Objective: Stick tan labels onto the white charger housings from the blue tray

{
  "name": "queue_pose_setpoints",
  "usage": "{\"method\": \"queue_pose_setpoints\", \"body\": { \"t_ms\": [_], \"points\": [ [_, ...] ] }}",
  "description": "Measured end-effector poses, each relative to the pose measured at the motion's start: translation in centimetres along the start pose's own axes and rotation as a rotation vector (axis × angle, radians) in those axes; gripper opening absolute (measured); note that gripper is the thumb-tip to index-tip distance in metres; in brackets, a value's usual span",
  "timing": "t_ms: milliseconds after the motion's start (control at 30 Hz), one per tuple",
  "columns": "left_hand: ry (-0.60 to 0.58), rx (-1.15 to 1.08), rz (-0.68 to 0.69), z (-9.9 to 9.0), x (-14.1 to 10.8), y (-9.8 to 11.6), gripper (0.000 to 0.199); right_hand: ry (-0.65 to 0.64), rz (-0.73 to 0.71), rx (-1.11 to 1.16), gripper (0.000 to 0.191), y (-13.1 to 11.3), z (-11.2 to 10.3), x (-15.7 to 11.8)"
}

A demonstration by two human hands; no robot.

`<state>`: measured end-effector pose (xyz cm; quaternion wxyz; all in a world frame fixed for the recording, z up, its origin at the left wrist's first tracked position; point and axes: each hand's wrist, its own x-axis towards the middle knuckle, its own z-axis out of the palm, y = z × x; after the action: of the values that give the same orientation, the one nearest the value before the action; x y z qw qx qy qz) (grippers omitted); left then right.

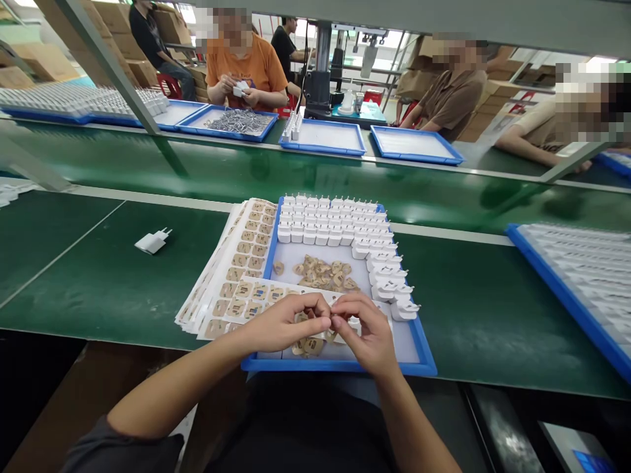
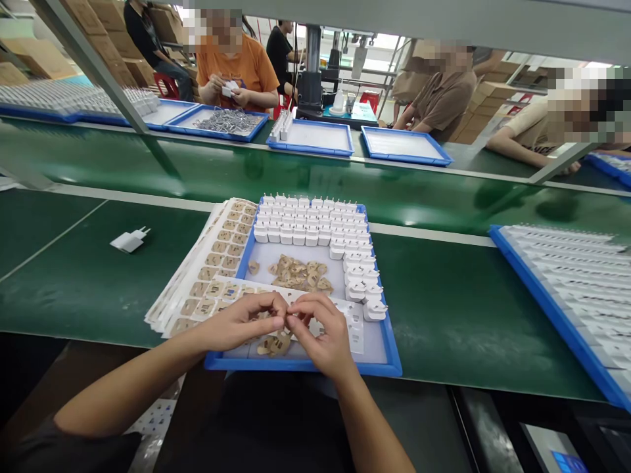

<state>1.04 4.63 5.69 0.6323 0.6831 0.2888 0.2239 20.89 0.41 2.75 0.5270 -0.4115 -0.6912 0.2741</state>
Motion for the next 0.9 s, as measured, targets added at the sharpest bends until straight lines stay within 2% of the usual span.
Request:
{"method": "queue_pose_setpoints", "body": {
  "t_ms": [100,200,267,333,433,500,600,700,767,833,900],
  "points": [
    [-0.014,-0.066,-0.029,-0.5,0.5,-0.3,0.028,0.093,-0.029,-0.062,0.012,0.2,-0.1,-0.4],
    [0.017,-0.044,-0.077,-1.9,2.6,-0.5,0.032,0.172,-0.062,-0.104,0.012,0.5,-0.5,-1.1],
    [0.126,0.174,-0.057,-3.0,5.1,-0.5,0.030,0.201,-0.072,-0.097,0.011,0.8,-0.7,-1.5],
    [0.239,0.525,0.038,-3.7,8.4,-0.5,0.025,0.215,-0.065,-0.095,0.010,1.3,-0.8,-1.8],
    [0.286,0.992,0.205,-3.2,13.4,-0.9,0.037,0.210,-0.044,-0.130,0.012,1.8,-0.7,-2.1],
    [0.282,1.110,0.246,-2.1,15.9,-1.6,0.042,0.205,-0.045,-0.160,0.012,2.0,-0.6,-2.3],
    [0.276,1.085,0.254,-0.7,17.8,-2.6,0.028,0.206,-0.044,-0.177,0.012,2.1,-0.7,-2.4],
    [0.269,1.006,0.242,-0.7,17.2,-2.8,0.022,0.205,-0.032,-0.160,0.011,2.1,-0.7,-2.5],
    [0.273,0.938,0.216,-1.3,15.3,-2.4,0.019,0.203,-0.023,-0.124,0.011,2.3,-0.7,-2.6],
    [0.317,0.697,0.167,-2.0,12.4,-1.6,0.024,0.201,-0.002,-0.073,0.009,2.5,-0.8,-2.8],
    [0.375,0.254,0.092,-2.4,8.8,-0.9,0.035,0.179,0.029,-0.016,0.007,2.6,-0.8,-2.9]
  ]
}}
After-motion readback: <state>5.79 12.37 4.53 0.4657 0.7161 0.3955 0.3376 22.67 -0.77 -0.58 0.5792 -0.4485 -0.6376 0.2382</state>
